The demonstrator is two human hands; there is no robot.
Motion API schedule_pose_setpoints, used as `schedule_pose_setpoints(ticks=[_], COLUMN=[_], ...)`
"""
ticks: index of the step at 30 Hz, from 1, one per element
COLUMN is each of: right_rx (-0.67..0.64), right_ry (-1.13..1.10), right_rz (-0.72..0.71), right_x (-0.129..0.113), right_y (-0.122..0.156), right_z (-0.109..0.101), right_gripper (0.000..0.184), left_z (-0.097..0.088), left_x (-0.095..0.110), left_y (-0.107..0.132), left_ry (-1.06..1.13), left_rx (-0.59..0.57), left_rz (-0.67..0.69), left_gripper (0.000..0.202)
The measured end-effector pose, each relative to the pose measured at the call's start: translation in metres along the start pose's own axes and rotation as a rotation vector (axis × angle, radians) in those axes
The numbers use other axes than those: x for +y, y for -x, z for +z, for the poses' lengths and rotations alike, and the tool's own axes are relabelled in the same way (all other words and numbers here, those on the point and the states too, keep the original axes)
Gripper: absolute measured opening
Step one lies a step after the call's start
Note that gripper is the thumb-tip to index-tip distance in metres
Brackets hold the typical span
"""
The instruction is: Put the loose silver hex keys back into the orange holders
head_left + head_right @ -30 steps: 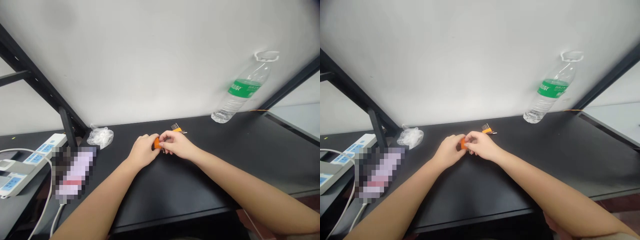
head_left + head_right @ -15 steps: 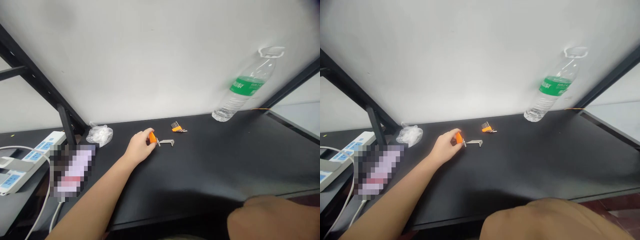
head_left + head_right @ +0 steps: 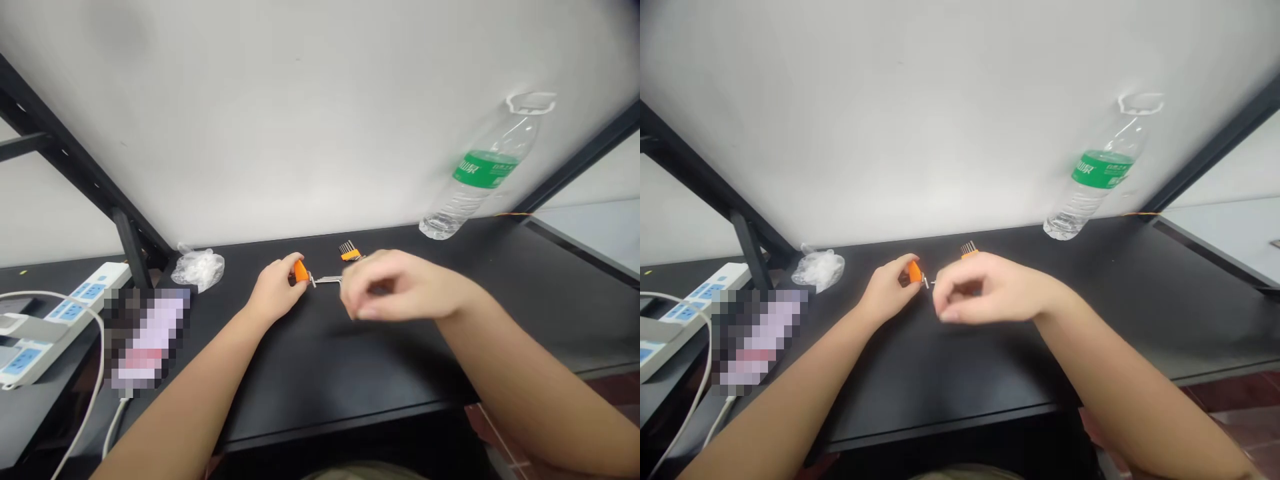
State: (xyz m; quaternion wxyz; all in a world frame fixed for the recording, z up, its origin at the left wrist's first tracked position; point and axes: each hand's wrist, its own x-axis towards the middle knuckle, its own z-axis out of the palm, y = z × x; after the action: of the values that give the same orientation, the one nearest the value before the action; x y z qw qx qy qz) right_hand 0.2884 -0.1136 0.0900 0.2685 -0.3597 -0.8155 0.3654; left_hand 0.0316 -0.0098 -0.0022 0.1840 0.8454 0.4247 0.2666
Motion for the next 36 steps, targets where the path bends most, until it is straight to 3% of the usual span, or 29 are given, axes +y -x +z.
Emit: schedule_pose_setpoints(ticks=[4, 7, 10, 17, 20, 28, 32, 36], right_rx=[0.058, -0.003, 0.025, 0.051, 0.085, 0.347, 0.348, 0.362], right_ry=[0.445, 0.59, 0.652, 0.812, 0.741, 0.228, 0.05, 0.01], right_rz=[0.298, 0.34, 0.352, 0.37, 0.361, 0.22, 0.241, 0.268], right_x=[0.053, 0.081, 0.086, 0.073, 0.071, 0.075, 0.077, 0.075], right_y=[-0.029, -0.036, -0.036, -0.038, -0.038, -0.039, -0.039, -0.038], right_z=[0.012, 0.024, 0.031, 0.043, 0.043, 0.036, 0.039, 0.036], right_gripper=[0.008, 0.009, 0.011, 0.008, 0.005, 0.013, 0.015, 0.017], left_z=[0.0, 0.001, 0.001, -0.003, -0.003, -0.007, -0.008, -0.009], left_x=[0.0, 0.0, 0.0, 0.002, 0.001, 0.006, 0.011, 0.013], left_y=[0.0, -0.001, 0.0, 0.001, 0.002, 0.004, 0.005, 0.004], left_ry=[0.004, -0.006, -0.018, -0.037, -0.056, -0.103, -0.137, -0.131], left_rx=[-0.026, -0.034, -0.038, -0.033, -0.036, -0.038, -0.041, -0.044], left_rz=[-0.017, -0.016, -0.008, 0.003, 0.005, 0.021, 0.055, 0.063], left_gripper=[0.049, 0.049, 0.049, 0.049, 0.049, 0.046, 0.045, 0.044])
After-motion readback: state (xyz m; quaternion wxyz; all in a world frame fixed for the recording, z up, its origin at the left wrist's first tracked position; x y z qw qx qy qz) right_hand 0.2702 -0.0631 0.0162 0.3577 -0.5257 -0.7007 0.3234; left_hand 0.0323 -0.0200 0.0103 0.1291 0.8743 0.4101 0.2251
